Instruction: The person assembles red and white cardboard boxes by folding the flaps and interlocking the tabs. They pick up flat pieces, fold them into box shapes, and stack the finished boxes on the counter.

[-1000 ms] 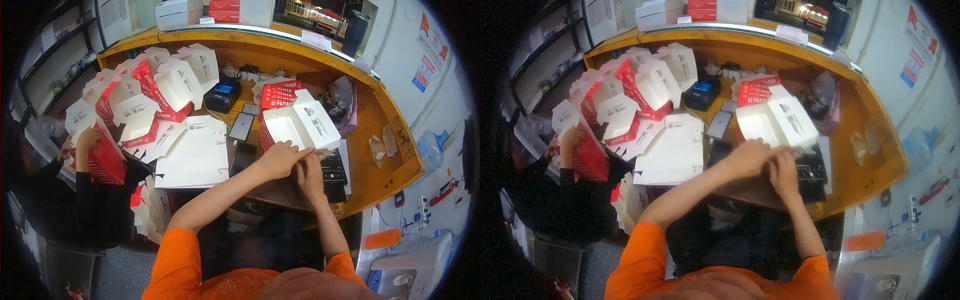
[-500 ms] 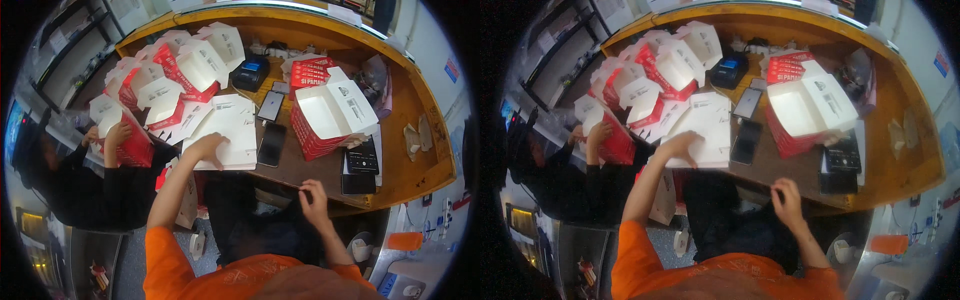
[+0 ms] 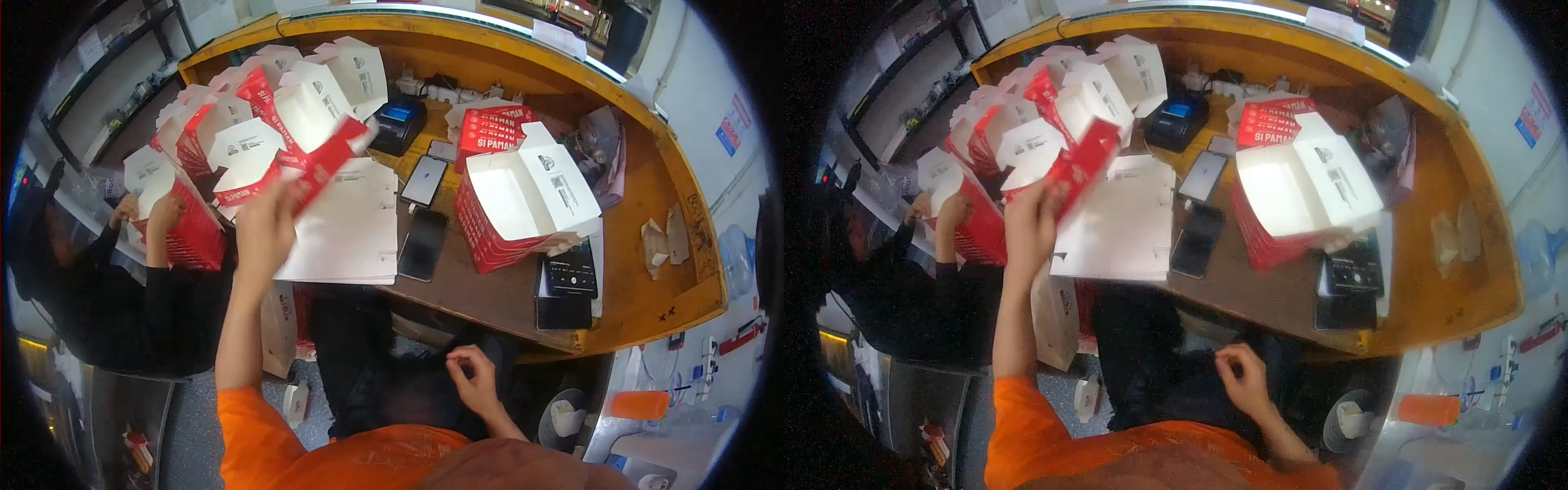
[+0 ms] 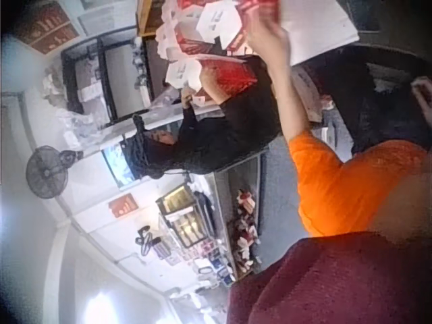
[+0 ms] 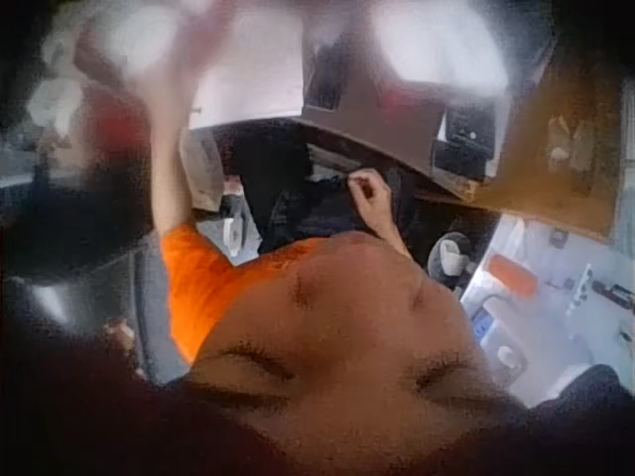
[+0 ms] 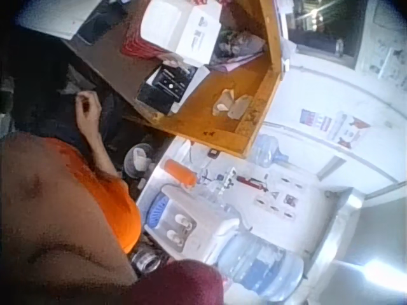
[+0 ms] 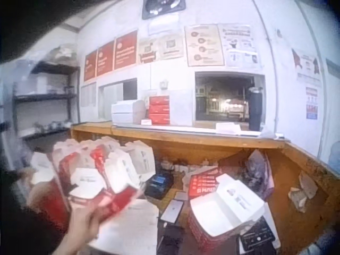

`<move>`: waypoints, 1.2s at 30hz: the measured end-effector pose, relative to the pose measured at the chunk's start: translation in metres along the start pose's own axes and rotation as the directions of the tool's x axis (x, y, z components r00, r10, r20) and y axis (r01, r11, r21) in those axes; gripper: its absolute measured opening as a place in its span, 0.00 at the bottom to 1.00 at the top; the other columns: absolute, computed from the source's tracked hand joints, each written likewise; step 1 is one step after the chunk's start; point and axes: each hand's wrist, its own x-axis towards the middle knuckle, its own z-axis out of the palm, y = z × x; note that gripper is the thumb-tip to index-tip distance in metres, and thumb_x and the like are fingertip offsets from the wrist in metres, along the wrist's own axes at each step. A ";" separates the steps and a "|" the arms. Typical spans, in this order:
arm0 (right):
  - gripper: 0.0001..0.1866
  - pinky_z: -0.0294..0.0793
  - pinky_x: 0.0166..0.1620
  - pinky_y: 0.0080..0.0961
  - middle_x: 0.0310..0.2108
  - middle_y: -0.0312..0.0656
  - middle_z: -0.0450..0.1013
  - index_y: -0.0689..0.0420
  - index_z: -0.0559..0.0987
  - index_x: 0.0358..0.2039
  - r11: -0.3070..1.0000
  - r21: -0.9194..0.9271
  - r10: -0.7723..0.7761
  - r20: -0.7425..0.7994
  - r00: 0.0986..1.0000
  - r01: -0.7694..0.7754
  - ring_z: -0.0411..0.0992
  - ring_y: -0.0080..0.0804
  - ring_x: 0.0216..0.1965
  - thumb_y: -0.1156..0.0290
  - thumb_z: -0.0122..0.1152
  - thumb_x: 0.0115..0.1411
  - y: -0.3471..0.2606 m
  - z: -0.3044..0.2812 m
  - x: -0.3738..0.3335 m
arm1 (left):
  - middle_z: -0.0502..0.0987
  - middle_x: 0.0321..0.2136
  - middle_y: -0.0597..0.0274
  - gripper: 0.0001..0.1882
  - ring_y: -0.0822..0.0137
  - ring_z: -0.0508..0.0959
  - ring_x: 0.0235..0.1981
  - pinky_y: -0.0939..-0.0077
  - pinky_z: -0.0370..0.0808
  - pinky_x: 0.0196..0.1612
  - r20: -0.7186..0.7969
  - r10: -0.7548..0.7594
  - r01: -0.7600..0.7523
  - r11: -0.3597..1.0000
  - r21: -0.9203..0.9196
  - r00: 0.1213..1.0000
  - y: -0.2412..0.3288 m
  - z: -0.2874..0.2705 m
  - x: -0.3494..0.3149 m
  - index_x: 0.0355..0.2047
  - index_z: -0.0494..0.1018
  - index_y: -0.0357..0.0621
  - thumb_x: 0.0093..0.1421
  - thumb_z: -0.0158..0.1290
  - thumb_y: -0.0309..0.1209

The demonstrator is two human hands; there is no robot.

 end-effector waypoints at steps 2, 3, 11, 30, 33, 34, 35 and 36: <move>0.13 0.78 0.44 0.26 0.43 0.43 0.77 0.60 0.78 0.48 0.988 0.125 0.071 0.134 0.988 -0.088 0.77 0.29 0.42 0.80 0.65 0.63 -0.001 0.002 -0.008 | 0.83 0.39 0.47 0.20 0.48 0.84 0.40 0.60 0.79 0.44 0.269 0.184 -0.151 0.979 -0.137 0.945 0.036 -0.003 -0.049 0.53 0.78 0.41 0.60 0.51 0.20; 0.17 0.78 0.44 0.27 0.45 0.43 0.77 0.59 0.76 0.52 0.977 0.190 0.059 0.205 0.977 -0.099 0.78 0.30 0.45 0.80 0.64 0.63 -0.006 0.004 -0.011 | 0.82 0.42 0.47 0.22 0.48 0.82 0.44 0.59 0.78 0.48 0.677 0.122 -0.077 0.992 -0.096 0.726 0.064 -0.006 -0.065 0.53 0.78 0.43 0.58 0.51 0.20; 0.36 0.73 0.54 0.27 0.57 0.44 0.65 0.59 0.56 0.70 0.876 0.308 0.338 0.162 0.927 -0.373 0.70 0.32 0.54 0.80 0.57 0.64 0.026 0.017 -0.048 | 0.81 0.42 0.52 0.23 0.57 0.82 0.47 0.61 0.80 0.52 0.887 0.218 0.794 0.394 -0.462 0.408 0.056 0.125 -0.266 0.55 0.74 0.35 0.70 0.54 0.42; 0.10 0.76 0.42 0.24 0.46 0.45 0.79 0.60 0.83 0.46 0.933 -0.108 0.341 -0.046 0.939 -0.344 0.78 0.30 0.42 0.75 0.65 0.64 0.050 -0.002 -0.050 | 0.79 0.42 0.47 0.11 0.56 0.84 0.39 0.63 0.86 0.44 0.906 -0.206 0.911 -0.110 -0.397 0.370 0.029 0.220 -0.307 0.50 0.72 0.30 0.71 0.46 0.21; 0.04 0.78 0.37 0.23 0.47 0.49 0.79 0.62 0.82 0.36 0.950 -0.156 0.280 0.031 0.960 -0.272 0.80 0.31 0.38 0.77 0.69 0.61 0.041 0.005 -0.037 | 0.79 0.41 0.47 0.10 0.56 0.84 0.38 0.63 0.87 0.43 0.905 -0.146 0.912 -0.030 -0.408 0.400 0.047 0.217 -0.307 0.48 0.73 0.30 0.71 0.44 0.20; 0.04 0.78 0.36 0.23 0.47 0.50 0.79 0.62 0.82 0.33 0.956 -0.189 0.240 0.069 0.968 -0.224 0.80 0.31 0.37 0.77 0.70 0.60 0.035 0.008 -0.030 | 0.79 0.39 0.46 0.10 0.56 0.84 0.38 0.62 0.86 0.42 0.898 -0.166 0.907 -0.034 -0.419 0.408 0.054 0.214 -0.302 0.46 0.73 0.31 0.70 0.44 0.20; 0.05 0.79 0.36 0.24 0.47 0.52 0.79 0.63 0.81 0.32 0.959 -0.223 0.189 0.054 0.981 -0.172 0.80 0.32 0.39 0.77 0.70 0.60 0.030 0.012 -0.024 | 0.79 0.40 0.49 0.09 0.57 0.84 0.39 0.63 0.85 0.43 0.887 -0.186 0.906 0.105 -0.411 0.424 0.056 0.209 -0.295 0.46 0.74 0.32 0.70 0.45 0.20; 0.06 0.79 0.37 0.25 0.47 0.53 0.79 0.63 0.81 0.31 0.959 -0.256 0.137 0.041 0.990 -0.122 0.81 0.33 0.40 0.76 0.71 0.60 0.024 0.019 -0.017 | 0.80 0.41 0.52 0.09 0.59 0.83 0.39 0.64 0.84 0.44 0.875 -0.204 0.888 0.242 -0.390 0.440 0.055 0.205 -0.288 0.45 0.75 0.34 0.69 0.46 0.20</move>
